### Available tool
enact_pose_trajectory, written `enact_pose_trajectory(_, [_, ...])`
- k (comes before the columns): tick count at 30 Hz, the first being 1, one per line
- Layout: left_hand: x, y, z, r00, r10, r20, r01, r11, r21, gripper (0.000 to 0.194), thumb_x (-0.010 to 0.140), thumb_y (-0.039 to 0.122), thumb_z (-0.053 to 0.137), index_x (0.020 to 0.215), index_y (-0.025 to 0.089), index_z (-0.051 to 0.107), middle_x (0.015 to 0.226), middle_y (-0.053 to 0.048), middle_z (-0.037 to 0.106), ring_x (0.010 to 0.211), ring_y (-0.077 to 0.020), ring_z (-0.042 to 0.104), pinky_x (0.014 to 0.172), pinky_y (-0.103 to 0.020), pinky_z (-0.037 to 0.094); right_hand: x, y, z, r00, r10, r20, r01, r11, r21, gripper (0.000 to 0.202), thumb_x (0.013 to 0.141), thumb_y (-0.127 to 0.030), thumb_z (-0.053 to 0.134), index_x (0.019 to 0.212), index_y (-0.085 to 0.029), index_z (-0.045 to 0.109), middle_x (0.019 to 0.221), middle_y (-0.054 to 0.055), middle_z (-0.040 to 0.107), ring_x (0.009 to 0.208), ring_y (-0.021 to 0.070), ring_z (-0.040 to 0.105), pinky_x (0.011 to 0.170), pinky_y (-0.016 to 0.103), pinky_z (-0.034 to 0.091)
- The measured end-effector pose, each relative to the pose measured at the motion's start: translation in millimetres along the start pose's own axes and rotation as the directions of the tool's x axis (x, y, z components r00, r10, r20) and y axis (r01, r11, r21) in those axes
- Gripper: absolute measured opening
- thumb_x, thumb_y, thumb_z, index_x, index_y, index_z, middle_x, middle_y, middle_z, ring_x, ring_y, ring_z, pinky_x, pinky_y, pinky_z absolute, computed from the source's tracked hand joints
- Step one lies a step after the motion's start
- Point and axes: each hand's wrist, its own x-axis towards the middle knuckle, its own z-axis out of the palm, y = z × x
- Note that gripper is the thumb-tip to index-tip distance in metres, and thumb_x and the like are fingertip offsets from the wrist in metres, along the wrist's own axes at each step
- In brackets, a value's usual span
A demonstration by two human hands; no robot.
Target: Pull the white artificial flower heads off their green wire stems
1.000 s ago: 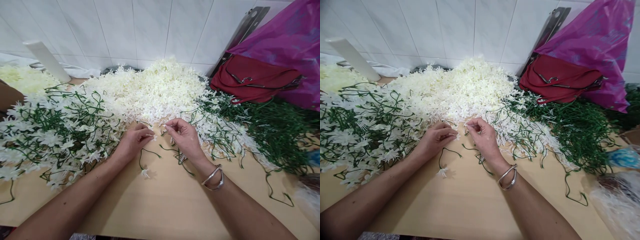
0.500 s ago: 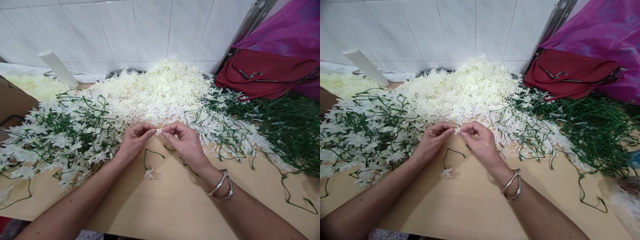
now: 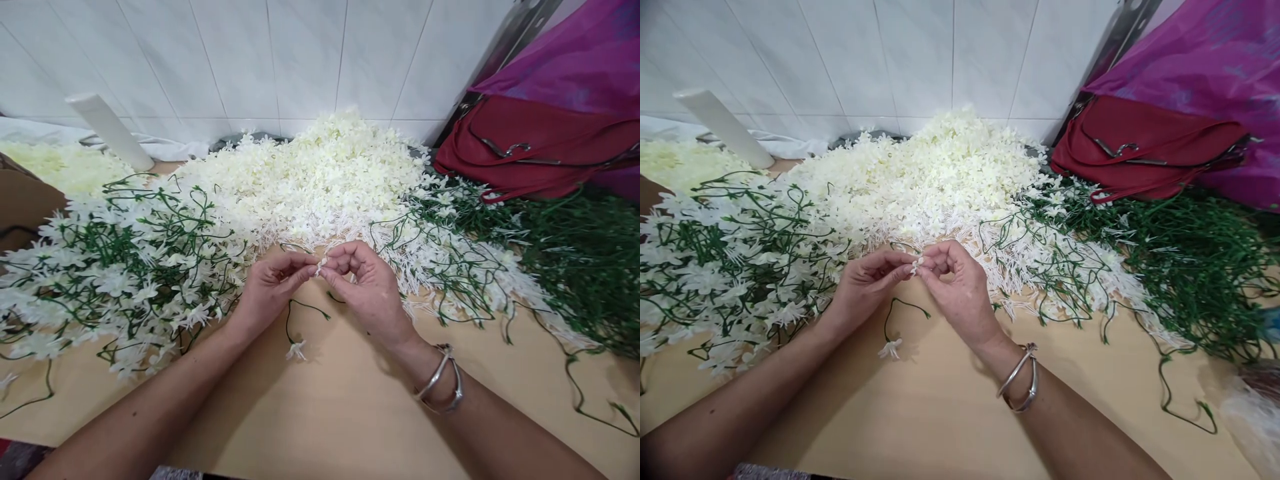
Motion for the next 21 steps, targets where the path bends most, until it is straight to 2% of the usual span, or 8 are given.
enact_pose_trajectory(4, [-4.0, 3.4, -0.2, 0.992, 0.127, 0.019, -0.128, 0.956, 0.264, 0.018, 0.096, 0.032, 0.068, 0.105, 0.022, 0.081, 0.087, -0.003, 0.081, 0.075, -0.0154, 0.072, 0.072, -0.025, 0.055, 0.3, -1.4, 1.9, 0.997, 0.079, -0.021, -0.078, 0.995, 0.055, 0.029, 0.078, -0.029, 0.080, 0.100, -0.023, 0.062, 0.075, -0.002, 0.072, 0.071, 0.0162, 0.067, 0.073, 0.031, 0.054])
enact_pose_trajectory(7, [-5.7, 6.9, 0.6, 0.979, 0.198, 0.046, -0.201, 0.912, 0.358, 0.019, 0.099, 0.029, 0.064, 0.108, 0.022, 0.078, 0.089, -0.002, 0.082, 0.074, -0.0150, 0.074, 0.069, -0.024, 0.056, 0.8, -2.1, 1.1, 0.997, 0.060, -0.039, -0.059, 0.998, 0.017, 0.029, 0.079, -0.028, 0.078, 0.104, -0.023, 0.065, 0.074, -0.002, 0.071, 0.069, 0.0158, 0.066, 0.072, 0.030, 0.054])
enact_pose_trajectory(9, [-7.2, 8.5, 1.0, 0.968, 0.238, 0.083, -0.251, 0.882, 0.399, 0.019, 0.100, 0.028, 0.063, 0.111, 0.022, 0.076, 0.096, -0.003, 0.083, 0.079, -0.0158, 0.076, 0.072, -0.024, 0.057, 1.0, -2.4, -0.2, 0.999, 0.052, -0.012, -0.052, 0.999, -0.012, 0.025, 0.081, -0.028, 0.077, 0.104, -0.022, 0.070, 0.072, -0.002, 0.070, 0.066, 0.0150, 0.063, 0.067, 0.029, 0.052])
enact_pose_trajectory(12, [-9.7, 9.9, 1.7, 0.964, 0.236, 0.125, -0.266, 0.885, 0.382, 0.019, 0.101, 0.026, 0.060, 0.118, 0.022, 0.069, 0.106, -0.005, 0.082, 0.094, -0.0183, 0.079, 0.081, -0.026, 0.058, 1.2, -2.8, -2.7, 1.000, 0.017, 0.020, -0.017, 0.999, -0.032, 0.012, 0.083, -0.027, 0.074, 0.095, -0.023, 0.074, 0.074, -0.001, 0.069, 0.067, 0.0149, 0.060, 0.065, 0.029, 0.050])
enact_pose_trajectory(16, [-8.5, 8.5, 0.2, 0.984, 0.142, 0.105, -0.161, 0.964, 0.210, 0.028, 0.105, 0.028, 0.054, 0.132, 0.021, 0.052, 0.120, -0.011, 0.077, 0.110, -0.0198, 0.076, 0.090, -0.029, 0.059, 4.0, 0.0, -8.0, 0.999, -0.045, -0.028, 0.043, 0.998, -0.049, 0.003, 0.085, -0.026, 0.074, 0.087, -0.024, 0.074, 0.082, 0.001, 0.070, 0.077, 0.0163, 0.061, 0.077, 0.032, 0.051])
enact_pose_trajectory(18, [-5.0, 6.3, -3.5, 0.966, 0.190, 0.177, -0.228, 0.946, 0.231, 0.023, 0.104, 0.027, 0.055, 0.126, 0.020, 0.058, 0.120, -0.011, 0.074, 0.109, -0.0200, 0.074, 0.094, -0.032, 0.057, 7.6, 4.0, -12.3, 0.995, -0.067, -0.073, 0.062, 0.996, -0.071, 0.006, 0.085, -0.027, 0.076, 0.083, -0.024, 0.072, 0.084, 0.001, 0.069, 0.079, 0.0169, 0.061, 0.079, 0.033, 0.051])
enact_pose_trajectory(21, [0.5, 2.6, -10.9, 0.877, 0.207, 0.434, -0.370, 0.867, 0.335, 0.013, 0.098, 0.026, 0.066, 0.108, 0.020, 0.071, 0.114, -0.009, 0.072, 0.105, -0.0210, 0.071, 0.093, -0.033, 0.056, 14.1, 11.7, -19.6, 0.990, -0.108, -0.091, 0.106, 0.994, -0.028, 0.011, 0.083, -0.029, 0.079, 0.080, -0.023, 0.069, 0.097, 0.003, 0.072, 0.090, 0.0190, 0.066, 0.086, 0.035, 0.052])
